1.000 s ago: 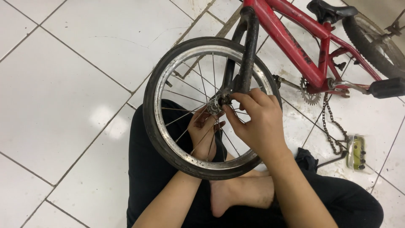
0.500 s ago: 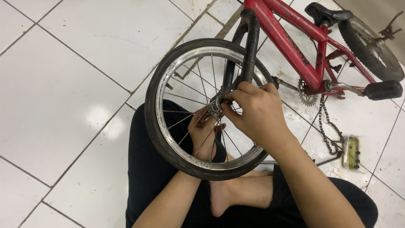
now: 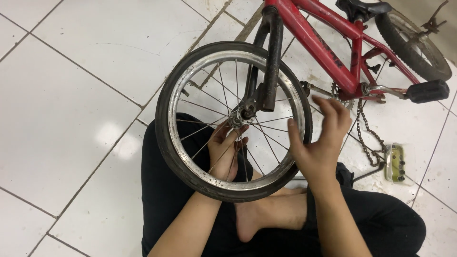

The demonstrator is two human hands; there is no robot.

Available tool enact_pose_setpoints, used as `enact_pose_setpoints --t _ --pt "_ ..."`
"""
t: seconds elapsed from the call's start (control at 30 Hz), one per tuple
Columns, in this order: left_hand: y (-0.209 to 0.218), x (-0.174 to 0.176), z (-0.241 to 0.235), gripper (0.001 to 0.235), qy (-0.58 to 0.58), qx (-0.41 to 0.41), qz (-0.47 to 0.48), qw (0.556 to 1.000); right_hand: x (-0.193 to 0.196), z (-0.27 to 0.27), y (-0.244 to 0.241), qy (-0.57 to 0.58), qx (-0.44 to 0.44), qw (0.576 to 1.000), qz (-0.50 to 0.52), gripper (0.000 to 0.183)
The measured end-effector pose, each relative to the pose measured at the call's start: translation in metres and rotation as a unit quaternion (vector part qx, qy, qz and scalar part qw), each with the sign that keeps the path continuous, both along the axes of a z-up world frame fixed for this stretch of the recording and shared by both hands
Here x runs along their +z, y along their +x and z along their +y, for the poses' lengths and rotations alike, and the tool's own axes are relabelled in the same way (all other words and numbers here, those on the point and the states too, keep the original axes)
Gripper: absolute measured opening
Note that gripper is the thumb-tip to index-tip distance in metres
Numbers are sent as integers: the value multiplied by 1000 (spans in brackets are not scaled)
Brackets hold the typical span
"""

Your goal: The person removes the front wheel from a red bicycle, cleans the hub area, and reassembles it by inserting small metal parts and tightening the axle nut with a wrench.

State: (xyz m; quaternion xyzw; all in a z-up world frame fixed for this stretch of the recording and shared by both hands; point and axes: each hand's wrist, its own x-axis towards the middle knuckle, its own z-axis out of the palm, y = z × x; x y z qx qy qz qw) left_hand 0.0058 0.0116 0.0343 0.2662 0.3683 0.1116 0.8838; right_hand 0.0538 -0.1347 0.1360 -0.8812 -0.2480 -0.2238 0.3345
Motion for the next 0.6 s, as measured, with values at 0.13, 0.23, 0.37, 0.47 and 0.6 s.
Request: enact_pose_setpoints --t 0.13,0.23,0.37,0.47,0.6 --pt "2 -3 -1 32 1 -6 3 1000 -15 -10 -25 162 -62 947 272 84" --pt "0 -9 -1 30 21 -13 9 1000 -29 -18 -30 275 -40 900 337 88" --pt "-1 -19 -1 31 28 -15 3 999 -53 -18 -25 450 -99 751 472 85" --pt "0 -24 -1 30 25 -16 -14 999 -66 -20 -23 487 -100 695 518 83" --pt "-3 -23 0 27 20 -8 -29 999 -73 -26 -26 515 -84 699 490 85"
